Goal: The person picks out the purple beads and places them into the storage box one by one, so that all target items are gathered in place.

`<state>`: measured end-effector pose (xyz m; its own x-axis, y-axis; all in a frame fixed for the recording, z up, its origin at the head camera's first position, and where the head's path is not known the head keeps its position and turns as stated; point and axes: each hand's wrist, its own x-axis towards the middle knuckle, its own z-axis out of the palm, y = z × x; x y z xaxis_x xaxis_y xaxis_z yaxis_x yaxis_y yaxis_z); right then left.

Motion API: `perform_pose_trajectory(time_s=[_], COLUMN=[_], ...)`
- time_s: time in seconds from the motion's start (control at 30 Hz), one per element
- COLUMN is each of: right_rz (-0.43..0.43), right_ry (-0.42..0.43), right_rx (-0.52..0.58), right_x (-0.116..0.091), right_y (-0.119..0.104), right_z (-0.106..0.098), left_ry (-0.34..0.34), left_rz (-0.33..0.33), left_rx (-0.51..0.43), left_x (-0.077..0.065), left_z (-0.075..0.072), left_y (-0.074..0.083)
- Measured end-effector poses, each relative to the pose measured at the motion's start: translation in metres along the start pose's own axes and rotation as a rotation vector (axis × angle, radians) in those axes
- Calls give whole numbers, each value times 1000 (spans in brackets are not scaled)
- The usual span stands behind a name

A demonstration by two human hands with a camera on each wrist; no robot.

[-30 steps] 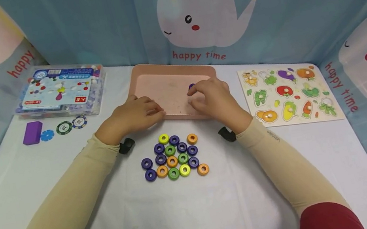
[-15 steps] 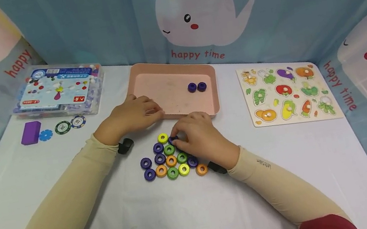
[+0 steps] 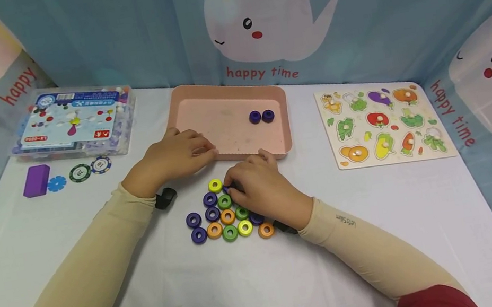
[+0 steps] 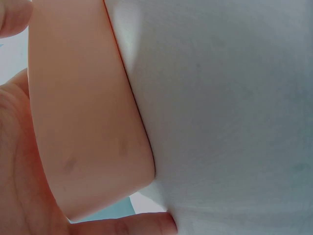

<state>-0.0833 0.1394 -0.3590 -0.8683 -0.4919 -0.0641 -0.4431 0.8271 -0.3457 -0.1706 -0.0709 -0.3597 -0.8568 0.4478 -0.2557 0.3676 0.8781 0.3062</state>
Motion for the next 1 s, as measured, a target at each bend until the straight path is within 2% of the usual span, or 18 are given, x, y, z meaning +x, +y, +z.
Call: perform_pose_trajectory(time_s=[0.27,0.4,0.5,0.63,0.7,0.83,1.0], right_rz=[-22,-31,11,148,214,282,296], right_ry=[64,92,114,151,159,141,120], right_rx=[-19,72,147,180,175,151,83], right_x=[1,2,8,27,38,57,65], right_y=[-2,0,8,32,48,75,87], right_z=[-4,-16,-32,-52,-56,-52,-40], left_ry=[-4,-10,-9,-1,1,-6,2], left_rz=[6,7,11,14,9,2,1], left_rx=[-4,-4,1,0,-7,-20,-14], left_x=[-2,-2,-1,-1,-1,-2,-2], left_z=[-1,0,0,0,0,0,-1], left_y=[0,0,-1,-1,0,0,-1])
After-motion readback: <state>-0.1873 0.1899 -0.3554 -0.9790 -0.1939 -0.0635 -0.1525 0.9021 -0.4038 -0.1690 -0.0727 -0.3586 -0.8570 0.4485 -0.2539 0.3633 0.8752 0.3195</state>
